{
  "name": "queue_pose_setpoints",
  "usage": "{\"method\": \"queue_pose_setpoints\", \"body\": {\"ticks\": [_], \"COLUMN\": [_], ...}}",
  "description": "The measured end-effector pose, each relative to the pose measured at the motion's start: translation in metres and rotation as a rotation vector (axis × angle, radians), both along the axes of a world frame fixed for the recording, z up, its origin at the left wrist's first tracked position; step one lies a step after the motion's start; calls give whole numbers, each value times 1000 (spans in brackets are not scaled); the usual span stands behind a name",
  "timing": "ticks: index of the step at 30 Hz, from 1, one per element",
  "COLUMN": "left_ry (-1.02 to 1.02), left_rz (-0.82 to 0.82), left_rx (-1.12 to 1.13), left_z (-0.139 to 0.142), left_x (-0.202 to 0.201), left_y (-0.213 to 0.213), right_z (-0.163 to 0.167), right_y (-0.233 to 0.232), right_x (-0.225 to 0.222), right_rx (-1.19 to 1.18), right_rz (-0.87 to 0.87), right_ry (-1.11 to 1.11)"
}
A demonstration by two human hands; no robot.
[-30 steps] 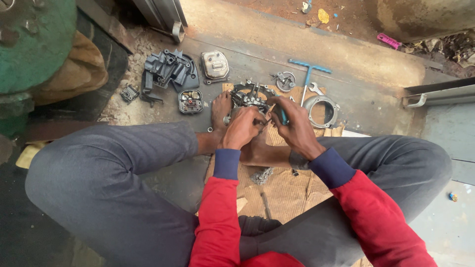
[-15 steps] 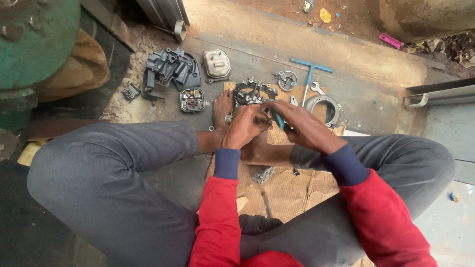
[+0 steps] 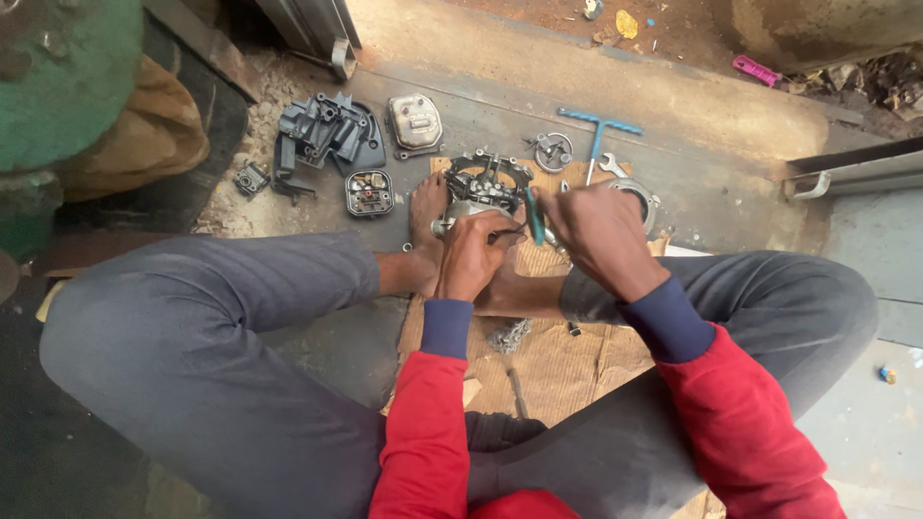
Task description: The person sits on the ground repairing a small engine, using a screwdriver to loosen parts on the engine body and handling the engine casing. The person then removes the flywheel cover, lifts off the cooling fan, and works on the flywheel nut by hand while picking up a socket.
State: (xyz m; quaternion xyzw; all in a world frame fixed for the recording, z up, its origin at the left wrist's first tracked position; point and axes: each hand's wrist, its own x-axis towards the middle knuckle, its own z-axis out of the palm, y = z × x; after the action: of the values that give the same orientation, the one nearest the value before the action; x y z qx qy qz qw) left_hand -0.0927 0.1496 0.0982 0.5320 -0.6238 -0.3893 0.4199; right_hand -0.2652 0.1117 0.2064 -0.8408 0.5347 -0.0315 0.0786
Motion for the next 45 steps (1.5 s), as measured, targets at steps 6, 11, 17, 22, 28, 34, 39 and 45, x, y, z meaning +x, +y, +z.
{"method": "queue_pose_setpoints", "body": {"ticks": [6,11,17,22,28,34,39,45], "left_ry": [-28,-16,94,464,460,199,160,516], "left_rz": [-58,-107,-165,-17,64,36,-87,87], "left_rx": [2,-8,92,233,137,41,101,220], "left_z": [-3,-15,-32,-42,-45,-34,-29,-32], "left_x": [-1,-2,1,-15,-19,-7,-5,-17], "left_y": [3,3,2,2,5,5,5,3], "right_z": [30,20,5,-3,26,48,33,19], "right_y": [-4,3,3,7,5,3,1,6], "right_x": [-9,-1,-4,12,3,-3,0,3], "right_rx": [36,164,62,126,-55,36,108,168], "right_rz": [348,119,123,-47,-44,332,130,-8], "right_ry": [-269,-60,-112,-94,-265,-343,-35,-140]}}
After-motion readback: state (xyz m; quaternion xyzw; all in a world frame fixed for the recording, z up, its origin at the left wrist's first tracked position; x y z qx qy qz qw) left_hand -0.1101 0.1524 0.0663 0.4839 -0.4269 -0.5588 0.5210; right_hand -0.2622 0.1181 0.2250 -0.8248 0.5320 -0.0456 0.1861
